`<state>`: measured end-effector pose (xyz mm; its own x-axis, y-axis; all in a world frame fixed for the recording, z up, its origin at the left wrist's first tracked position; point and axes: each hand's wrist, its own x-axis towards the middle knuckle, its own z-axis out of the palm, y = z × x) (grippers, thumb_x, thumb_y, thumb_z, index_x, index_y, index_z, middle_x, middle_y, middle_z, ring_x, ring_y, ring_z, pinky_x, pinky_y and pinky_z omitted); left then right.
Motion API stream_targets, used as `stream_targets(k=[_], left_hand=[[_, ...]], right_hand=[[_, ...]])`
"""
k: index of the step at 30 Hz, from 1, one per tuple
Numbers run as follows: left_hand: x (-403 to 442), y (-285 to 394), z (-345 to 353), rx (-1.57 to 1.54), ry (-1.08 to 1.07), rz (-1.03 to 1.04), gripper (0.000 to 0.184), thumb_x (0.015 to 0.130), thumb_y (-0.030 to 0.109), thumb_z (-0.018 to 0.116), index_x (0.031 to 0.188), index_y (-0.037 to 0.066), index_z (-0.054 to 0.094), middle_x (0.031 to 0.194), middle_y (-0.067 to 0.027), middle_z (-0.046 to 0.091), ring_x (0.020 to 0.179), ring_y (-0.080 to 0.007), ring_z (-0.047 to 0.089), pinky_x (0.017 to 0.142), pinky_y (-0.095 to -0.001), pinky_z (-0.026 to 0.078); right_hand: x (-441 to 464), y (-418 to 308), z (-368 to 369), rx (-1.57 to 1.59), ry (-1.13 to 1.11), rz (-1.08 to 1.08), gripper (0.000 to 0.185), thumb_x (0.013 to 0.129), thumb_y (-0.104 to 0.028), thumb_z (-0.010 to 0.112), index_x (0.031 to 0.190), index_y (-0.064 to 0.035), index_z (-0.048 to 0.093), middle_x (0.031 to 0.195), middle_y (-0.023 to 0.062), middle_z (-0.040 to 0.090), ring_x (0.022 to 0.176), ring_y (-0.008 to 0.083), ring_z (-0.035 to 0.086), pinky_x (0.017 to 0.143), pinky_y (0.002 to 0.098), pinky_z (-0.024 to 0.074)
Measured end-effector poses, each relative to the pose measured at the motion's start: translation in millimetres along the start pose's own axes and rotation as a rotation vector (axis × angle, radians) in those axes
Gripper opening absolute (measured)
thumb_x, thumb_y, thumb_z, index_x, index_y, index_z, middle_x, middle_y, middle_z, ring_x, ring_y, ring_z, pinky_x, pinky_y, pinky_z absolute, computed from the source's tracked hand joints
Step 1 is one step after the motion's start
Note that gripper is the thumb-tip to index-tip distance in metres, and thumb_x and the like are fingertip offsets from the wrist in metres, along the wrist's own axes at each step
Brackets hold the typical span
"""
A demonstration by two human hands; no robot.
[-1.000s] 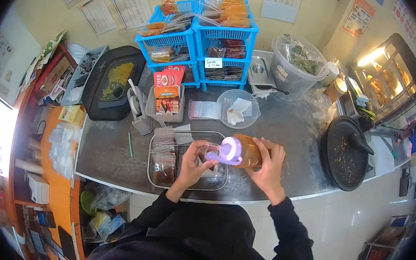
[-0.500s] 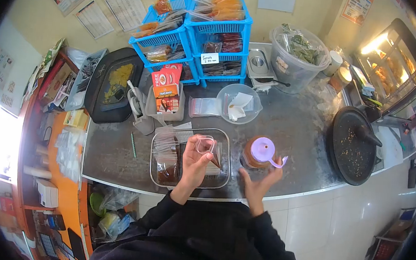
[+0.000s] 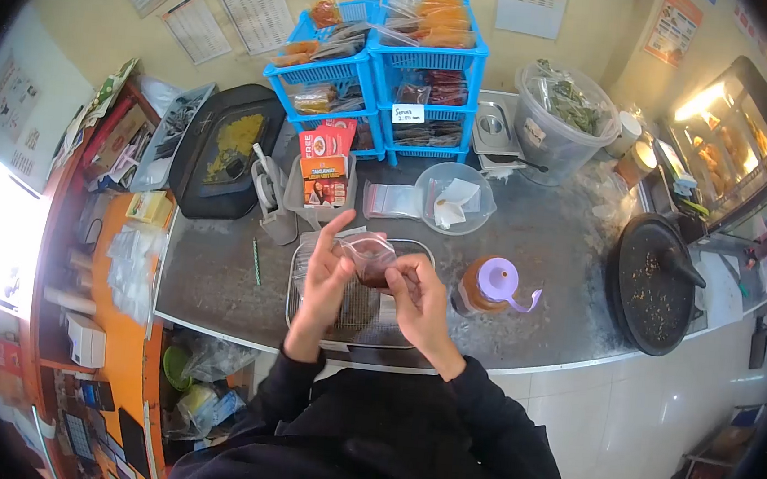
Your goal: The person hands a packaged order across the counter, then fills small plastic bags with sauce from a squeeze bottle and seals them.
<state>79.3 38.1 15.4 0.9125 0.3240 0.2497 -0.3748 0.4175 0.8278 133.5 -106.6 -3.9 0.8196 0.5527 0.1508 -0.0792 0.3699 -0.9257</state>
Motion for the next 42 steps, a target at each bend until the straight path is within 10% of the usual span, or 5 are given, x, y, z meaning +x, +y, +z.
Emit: stream_targets(k=[8,29,42], left_hand=[[9,44,-10,0.447,0.066,-0.139,0.024,0.1,0.011,0.058,0.106,-0.01,0.068,0.094,-0.0119,0.074,0.085,-0.0151,0.07,0.083,-0.0266,0.055],[-31,52,-22,0.705,0.49,0.072,0.014,0.09,0.006,0.072,0.099,-0.004,0.073,0.084,-0.0019,0.071,0.072,-0.0023,0.059,0.061,-0.0161,0.044],[-96,42,-98,0.54,0.273,-0.163,0.02,0.096,0.008,0.063,0.108,-0.006,0.071,0.094,-0.0083,0.073,0.082,-0.0108,0.068,0.069,-0.0229,0.055]], right_hand=[[27,-7,2,-0.042,-0.164,0.026,0.014,0.101,-0.011,0.056,0.112,-0.0028,0.053,0.102,0.0025,0.063,0.09,0.0065,0.06,0.076,0.0222,0.0526],[40,15,61,-0.05,-0.169,-0.032,0.011,0.092,-0.008,0.07,0.101,-0.0024,0.07,0.082,-0.0049,0.061,0.067,-0.0004,0.048,0.058,0.0176,0.0377],[15,51,55,-0.21,-0.39,0.055,0.011,0.091,-0.009,0.069,0.097,0.0003,0.072,0.085,0.0038,0.067,0.075,0.0091,0.059,0.068,0.0244,0.0458]])
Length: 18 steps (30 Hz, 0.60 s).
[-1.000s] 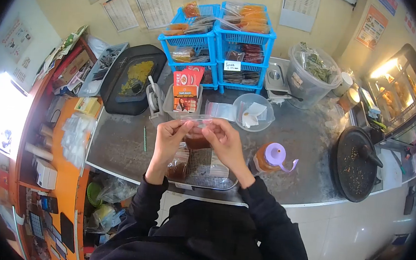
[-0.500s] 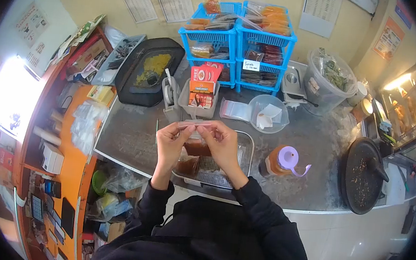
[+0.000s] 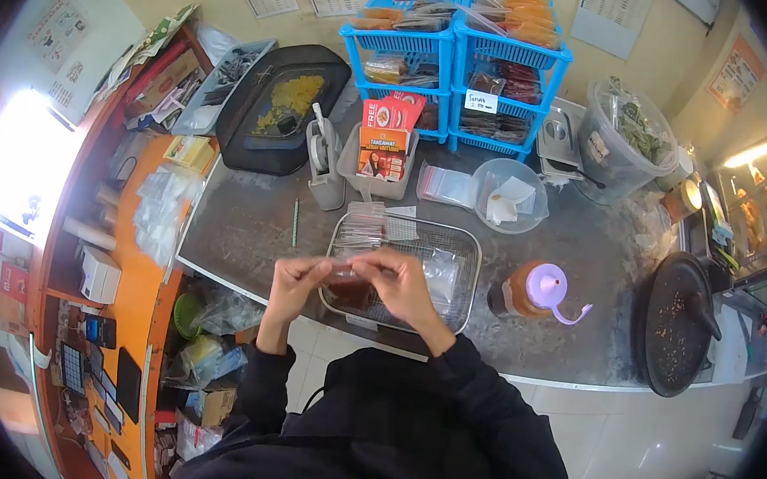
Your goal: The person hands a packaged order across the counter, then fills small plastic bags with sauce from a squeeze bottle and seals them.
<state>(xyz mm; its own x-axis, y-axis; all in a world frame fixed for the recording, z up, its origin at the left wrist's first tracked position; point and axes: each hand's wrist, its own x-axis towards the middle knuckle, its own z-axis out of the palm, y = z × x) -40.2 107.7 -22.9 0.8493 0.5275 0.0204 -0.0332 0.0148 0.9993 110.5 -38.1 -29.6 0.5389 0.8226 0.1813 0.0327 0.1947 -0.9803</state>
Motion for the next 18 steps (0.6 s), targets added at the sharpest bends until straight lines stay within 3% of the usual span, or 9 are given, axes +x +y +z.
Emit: stream_targets(k=[2,3,6,8,11,12,15,18], left_hand=[[-13,-22,-9,0.105,-0.039,0.004,0.022,0.098,0.01,0.061,0.109,-0.007,0.071,0.094,-0.0088,0.074,0.082,-0.0111,0.068,0.07,-0.0229,0.054],[-16,-21,-5,-0.019,-0.044,-0.08,0.022,0.097,0.009,0.062,0.107,-0.008,0.071,0.095,-0.0101,0.074,0.082,-0.0137,0.069,0.071,-0.0238,0.053],[-10,-22,-5,0.023,0.01,-0.249,0.02,0.096,0.009,0.063,0.109,-0.003,0.072,0.092,-0.009,0.074,0.082,-0.0136,0.068,0.07,-0.0248,0.053],[6,-54,-18,0.354,0.038,-0.07,0.016,0.093,0.012,0.066,0.103,0.001,0.073,0.086,-0.0073,0.072,0.077,-0.0163,0.068,0.068,-0.0274,0.053],[16,-63,-21,0.88,0.031,0.076,0.015,0.085,0.014,0.07,0.098,0.008,0.072,0.087,-0.0061,0.067,0.081,-0.0212,0.067,0.068,-0.0321,0.052],[20,-62,-20,1.061,0.024,0.104,0.015,0.083,0.015,0.071,0.097,0.01,0.072,0.089,-0.0059,0.065,0.084,-0.023,0.066,0.068,-0.0338,0.052],[28,-61,-15,1.211,0.02,0.355,0.024,0.077,0.017,0.072,0.1,0.011,0.067,0.104,-0.0039,0.063,0.102,-0.0267,0.061,0.075,-0.0386,0.049],[33,-64,-8,1.282,-0.129,0.375,0.034,0.076,0.015,0.07,0.109,0.012,0.063,0.117,-0.0033,0.059,0.115,-0.0244,0.054,0.084,-0.0413,0.045]], right_hand=[[-15,23,5,0.002,0.028,0.034,0.013,0.091,-0.011,0.07,0.095,0.0006,0.074,0.081,0.0044,0.067,0.075,0.0104,0.06,0.068,0.0256,0.0461],[-21,34,9,0.013,0.047,0.044,0.014,0.09,-0.012,0.07,0.095,0.0004,0.074,0.08,0.0045,0.066,0.075,0.0104,0.059,0.069,0.0254,0.0461],[-22,71,19,-0.008,0.111,0.147,0.015,0.09,-0.012,0.071,0.098,-0.0002,0.073,0.078,0.0052,0.067,0.073,0.0114,0.062,0.066,0.027,0.0484],[-16,98,24,0.035,0.158,0.32,0.016,0.088,-0.012,0.072,0.099,-0.0008,0.073,0.077,0.0061,0.067,0.071,0.0135,0.064,0.064,0.0282,0.0499],[-5,137,21,-0.286,0.171,0.123,0.017,0.088,-0.009,0.073,0.102,0.0007,0.07,0.072,0.0048,0.064,0.062,0.008,0.06,0.057,0.0231,0.0504],[-1,132,20,-0.304,0.17,0.129,0.019,0.086,-0.011,0.074,0.101,-0.0004,0.07,0.073,0.0062,0.065,0.064,0.012,0.062,0.058,0.026,0.0511],[-1,117,19,-0.365,0.165,0.154,0.023,0.083,-0.014,0.077,0.101,-0.0029,0.066,0.08,0.0097,0.064,0.068,0.0205,0.065,0.061,0.0321,0.0526],[3,114,15,-0.435,0.243,0.106,0.026,0.085,-0.014,0.075,0.104,-0.0034,0.061,0.091,0.0117,0.059,0.071,0.0218,0.063,0.065,0.0335,0.0525]])
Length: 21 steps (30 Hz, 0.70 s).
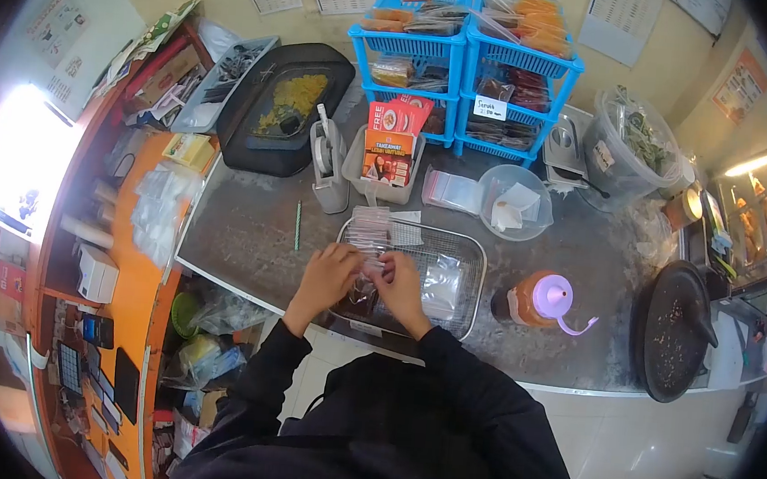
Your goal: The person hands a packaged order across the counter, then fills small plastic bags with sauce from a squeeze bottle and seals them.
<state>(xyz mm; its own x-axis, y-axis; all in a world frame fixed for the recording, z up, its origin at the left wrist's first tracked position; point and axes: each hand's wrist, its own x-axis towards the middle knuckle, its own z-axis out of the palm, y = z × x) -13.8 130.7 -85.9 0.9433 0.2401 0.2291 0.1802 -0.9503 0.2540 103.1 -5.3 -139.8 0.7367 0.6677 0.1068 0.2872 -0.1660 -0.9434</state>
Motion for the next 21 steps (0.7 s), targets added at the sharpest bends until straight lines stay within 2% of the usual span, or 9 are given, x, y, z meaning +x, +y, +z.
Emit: stream_targets(k=[2,3,6,7,9,12,15,21], left_hand=[[-1,-2,10,0.025,-0.051,0.001,0.039,0.077,0.015,0.07,0.114,0.011,0.062,0.119,-0.0047,0.058,0.117,-0.0251,0.053,0.087,-0.0428,0.042],[0,-3,13,0.039,-0.077,0.002,0.041,0.077,0.016,0.07,0.117,0.011,0.061,0.12,-0.0055,0.058,0.118,-0.0255,0.053,0.089,-0.0436,0.041],[6,4,4,0.047,-0.014,-0.006,0.051,0.076,0.016,0.071,0.125,0.009,0.059,0.125,-0.0079,0.054,0.121,-0.0266,0.05,0.089,-0.0448,0.039],[6,2,7,0.069,0.0,-0.014,0.053,0.075,0.016,0.072,0.127,0.009,0.058,0.126,-0.0084,0.054,0.121,-0.027,0.049,0.089,-0.0452,0.039],[7,-4,15,0.116,0.03,-0.031,0.059,0.074,0.017,0.074,0.13,0.009,0.056,0.128,-0.0093,0.052,0.121,-0.0277,0.048,0.089,-0.046,0.038],[11,-6,14,0.107,-0.09,-0.089,0.07,0.071,0.024,0.08,0.134,0.01,0.053,0.128,-0.0088,0.051,0.123,-0.0276,0.046,0.091,-0.045,0.036],[11,-6,13,0.073,-0.13,-0.094,0.067,0.07,0.022,0.08,0.131,0.011,0.054,0.123,-0.0088,0.052,0.12,-0.0284,0.048,0.089,-0.0448,0.036],[12,-2,10,0.013,-0.123,-0.008,0.045,0.072,0.016,0.077,0.111,0.011,0.055,0.113,-0.0079,0.054,0.114,-0.0274,0.052,0.086,-0.0438,0.037]], right_hand=[[11,15,5,-0.02,0.154,-0.074,0.028,0.086,-0.014,0.074,0.106,-0.0036,0.058,0.1,0.0133,0.056,0.077,0.0225,0.062,0.068,0.034,0.0521],[15,10,0,0.027,0.151,0.002,0.031,0.086,-0.011,0.072,0.111,-0.0032,0.057,0.108,0.0164,0.054,0.092,0.0279,0.059,0.079,0.0364,0.05],[43,-16,-16,-0.281,0.249,-0.351,0.036,0.084,-0.006,0.07,0.117,-0.0034,0.055,0.11,0.0177,0.055,0.099,0.0339,0.057,0.089,0.0398,0.0471],[52,-24,-19,-0.26,0.165,-0.345,0.043,0.081,-0.002,0.067,0.122,-0.0029,0.055,0.112,0.0184,0.055,0.11,0.0404,0.049,0.098,0.0445,0.0412],[73,-26,-19,-0.354,0.065,-0.406,0.047,0.08,-0.002,0.067,0.125,-0.0034,0.055,0.114,0.0176,0.055,0.11,0.0395,0.05,0.097,0.0448,0.0424],[91,-18,-15,-0.453,-0.061,-0.418,0.05,0.079,-0.003,0.068,0.127,-0.0039,0.056,0.115,0.0164,0.056,0.11,0.0385,0.05,0.096,0.045,0.0432],[96,-12,-17,-0.491,-0.159,-0.386,0.049,0.078,-0.004,0.069,0.126,-0.0052,0.058,0.113,0.0149,0.056,0.109,0.0374,0.05,0.095,0.0448,0.0437],[100,-11,-20,-0.493,-0.254,-0.422,0.05,0.075,-0.005,0.074,0.123,-0.0091,0.06,0.113,0.0128,0.055,0.108,0.0362,0.051,0.093,0.0446,0.0445]])
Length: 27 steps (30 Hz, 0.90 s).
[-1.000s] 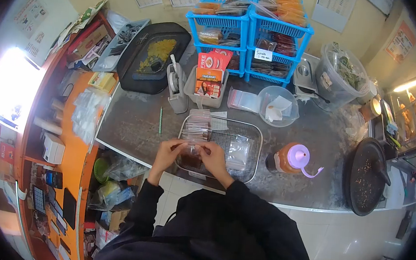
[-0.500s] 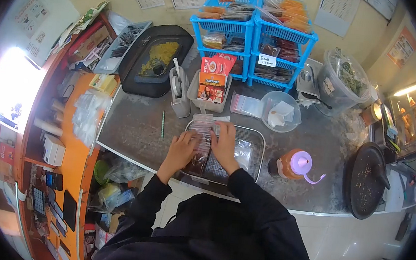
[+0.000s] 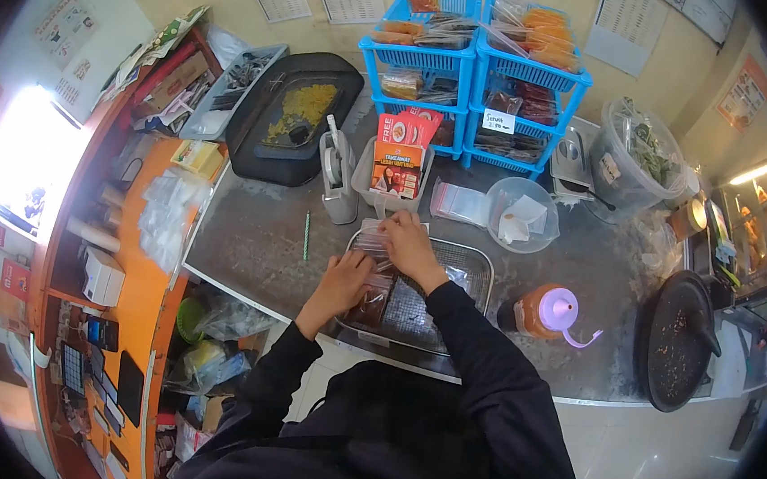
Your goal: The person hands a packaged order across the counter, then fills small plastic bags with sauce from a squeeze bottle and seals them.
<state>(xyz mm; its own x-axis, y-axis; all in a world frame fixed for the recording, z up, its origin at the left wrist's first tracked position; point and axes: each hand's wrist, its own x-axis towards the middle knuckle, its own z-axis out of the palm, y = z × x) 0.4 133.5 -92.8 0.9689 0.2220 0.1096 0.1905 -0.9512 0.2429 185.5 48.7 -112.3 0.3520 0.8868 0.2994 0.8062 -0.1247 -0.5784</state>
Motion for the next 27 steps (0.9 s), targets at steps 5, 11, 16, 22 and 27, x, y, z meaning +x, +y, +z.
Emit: stream_targets(k=[5,11,16,22,27], left_hand=[[-1,-2,7,-0.04,-0.008,-0.019,0.04,0.074,0.014,0.074,0.109,0.012,0.054,0.107,-0.007,0.057,0.108,-0.0285,0.055,0.084,-0.0445,0.037],[1,-4,14,-0.083,0.025,-0.003,0.038,0.076,0.01,0.071,0.108,0.011,0.052,0.102,-0.0077,0.058,0.105,-0.0297,0.055,0.083,-0.045,0.036],[2,-2,10,-0.244,0.007,-0.071,0.04,0.075,0.007,0.07,0.11,0.01,0.052,0.103,-0.0078,0.061,0.101,-0.0292,0.059,0.084,-0.0438,0.035],[0,0,13,-0.343,0.01,-0.166,0.049,0.075,0.007,0.071,0.121,0.011,0.053,0.109,-0.0079,0.065,0.102,-0.0285,0.062,0.084,-0.0448,0.034],[-4,2,8,-0.318,0.045,-0.139,0.039,0.075,0.007,0.07,0.113,0.011,0.059,0.105,-0.0077,0.064,0.101,-0.0291,0.061,0.085,-0.0443,0.034]], right_hand=[[3,-8,-4,0.029,0.109,-0.032,0.056,0.072,-0.006,0.077,0.124,-0.009,0.056,0.114,0.0113,0.052,0.112,0.0334,0.05,0.089,0.0432,0.0462],[-9,-24,-10,-0.126,-0.016,-0.053,0.056,0.07,-0.013,0.08,0.121,-0.0104,0.056,0.117,0.0117,0.052,0.113,0.0334,0.051,0.091,0.0433,0.0465],[-11,-22,11,-0.19,-0.03,0.051,0.055,0.069,-0.013,0.081,0.118,-0.0098,0.056,0.114,0.0127,0.052,0.113,0.0333,0.051,0.09,0.0438,0.048],[-5,-24,23,-0.05,0.004,0.246,0.05,0.069,-0.009,0.079,0.113,-0.0087,0.055,0.106,0.0135,0.054,0.107,0.0372,0.053,0.085,0.0464,0.0504],[-7,-32,13,-0.222,-0.059,0.188,0.033,0.072,-0.009,0.075,0.101,-0.0074,0.06,0.105,0.0151,0.056,0.102,0.0387,0.058,0.083,0.0474,0.051]])
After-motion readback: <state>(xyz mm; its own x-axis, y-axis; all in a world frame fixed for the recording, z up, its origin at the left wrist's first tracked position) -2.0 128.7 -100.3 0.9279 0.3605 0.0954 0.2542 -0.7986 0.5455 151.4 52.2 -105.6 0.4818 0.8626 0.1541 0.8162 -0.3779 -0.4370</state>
